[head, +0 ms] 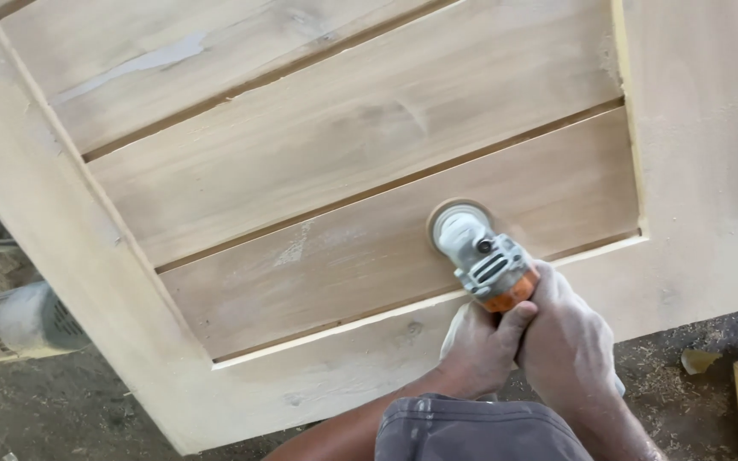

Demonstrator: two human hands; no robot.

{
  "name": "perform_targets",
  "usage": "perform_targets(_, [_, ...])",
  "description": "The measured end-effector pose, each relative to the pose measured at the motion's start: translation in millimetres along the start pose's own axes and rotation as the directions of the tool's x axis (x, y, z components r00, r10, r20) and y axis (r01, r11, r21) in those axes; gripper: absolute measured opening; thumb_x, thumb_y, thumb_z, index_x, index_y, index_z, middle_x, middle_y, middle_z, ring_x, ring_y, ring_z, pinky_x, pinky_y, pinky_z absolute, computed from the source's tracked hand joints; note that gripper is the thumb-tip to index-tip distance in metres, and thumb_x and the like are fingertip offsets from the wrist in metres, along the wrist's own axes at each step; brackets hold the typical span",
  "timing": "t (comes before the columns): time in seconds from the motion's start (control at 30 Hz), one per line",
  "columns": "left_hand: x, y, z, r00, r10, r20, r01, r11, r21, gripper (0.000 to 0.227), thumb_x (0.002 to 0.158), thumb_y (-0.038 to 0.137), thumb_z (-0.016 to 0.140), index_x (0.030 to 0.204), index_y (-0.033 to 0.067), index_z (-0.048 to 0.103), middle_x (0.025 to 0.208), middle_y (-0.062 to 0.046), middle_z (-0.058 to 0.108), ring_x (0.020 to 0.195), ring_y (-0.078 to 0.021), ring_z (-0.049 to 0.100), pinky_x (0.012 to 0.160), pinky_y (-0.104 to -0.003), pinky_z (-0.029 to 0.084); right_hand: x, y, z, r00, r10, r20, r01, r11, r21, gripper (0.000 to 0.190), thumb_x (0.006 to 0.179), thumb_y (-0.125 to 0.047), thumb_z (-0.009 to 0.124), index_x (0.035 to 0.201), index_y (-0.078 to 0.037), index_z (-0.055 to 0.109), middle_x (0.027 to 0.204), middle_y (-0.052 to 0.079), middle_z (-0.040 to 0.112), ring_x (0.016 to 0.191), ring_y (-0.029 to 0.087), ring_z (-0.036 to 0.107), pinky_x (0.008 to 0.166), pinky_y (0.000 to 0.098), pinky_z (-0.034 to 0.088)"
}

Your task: Sanding a wooden door using a power sander.

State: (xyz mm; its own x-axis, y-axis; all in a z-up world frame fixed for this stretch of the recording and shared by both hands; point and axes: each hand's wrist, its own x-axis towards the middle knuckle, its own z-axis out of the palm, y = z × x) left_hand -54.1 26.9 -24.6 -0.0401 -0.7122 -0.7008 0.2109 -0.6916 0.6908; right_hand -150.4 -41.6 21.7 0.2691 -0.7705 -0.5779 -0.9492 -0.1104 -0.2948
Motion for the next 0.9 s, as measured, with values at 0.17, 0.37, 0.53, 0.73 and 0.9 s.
perform_targets(0.17, [20.3,12.3,24.7,0.993,0.011,0.116,-0.016,0.999,0.041,0.071,0.096,0.065,0.05,0.121,0.0002,0.065,0.086,-0.015,0.073,0.077,-0.024,0.073,0.071,-0.039,0.059,3.5,35.7,-2.5,0.991,0.119,-0.055,-0.122,0.991,-0.056,0.039,0.091,-0.016,0.069,0.122,0.002,0.055,0.087,0.015,0.073,0.069,0.029,0.075,0.062,0.041,0.062])
perform_targets(0.37, [34.4,44.3,37.5,0.95,-0.072,0.305,0.003,0.975,0.221,0.075,0.097,0.068,0.04,0.111,-0.0005,0.067,0.078,-0.015,0.073,0.067,-0.0268,0.074,0.062,-0.041,0.061,0.5,75.1,2.9,0.941,0.31,-0.138,-0.312,0.95,0.004,0.054,0.092,-0.017,0.072,0.136,0.003,0.049,0.086,0.021,0.075,0.07,0.034,0.075,0.061,0.0448,0.062])
perform_targets(0.53, [22.2,49.2,12.5,0.964,-0.063,0.257,-0.041,0.924,0.38,0.084,0.097,0.074,0.036,0.099,-0.0025,0.072,0.074,-0.015,0.074,0.069,-0.0269,0.074,0.063,-0.042,0.059,-3.8,34.1,-7.4,0.947,0.234,-0.221,-0.242,0.97,-0.012,0.066,0.088,-0.024,0.079,0.143,-0.001,0.05,0.088,0.026,0.073,0.083,0.044,0.072,0.071,0.0534,0.057])
perform_targets(0.73, [-28.3,28.9,-62.1,0.984,-0.121,0.131,0.095,0.977,0.189,0.079,0.095,0.072,0.034,0.112,0.002,0.065,0.083,-0.015,0.074,0.076,-0.0282,0.077,0.067,-0.043,0.062,-2.0,-40.9,20.6,0.958,0.286,0.013,-0.284,0.957,-0.066,0.072,0.074,-0.028,0.082,0.134,-0.004,0.05,0.093,0.024,0.076,0.084,0.041,0.077,0.079,0.0493,0.062])
perform_targets(0.9, [-74.3,-16.0,-107.6,0.98,-0.03,-0.198,0.019,0.998,-0.055,0.076,0.095,0.065,0.044,0.129,-0.0002,0.065,0.101,-0.017,0.075,0.096,-0.0312,0.074,0.081,-0.042,0.058,-11.2,-124.9,45.1,0.988,0.052,0.144,-0.045,0.998,-0.048,0.048,0.082,-0.03,0.078,0.115,-0.003,0.057,0.085,0.021,0.075,0.079,0.038,0.075,0.072,0.0505,0.059])
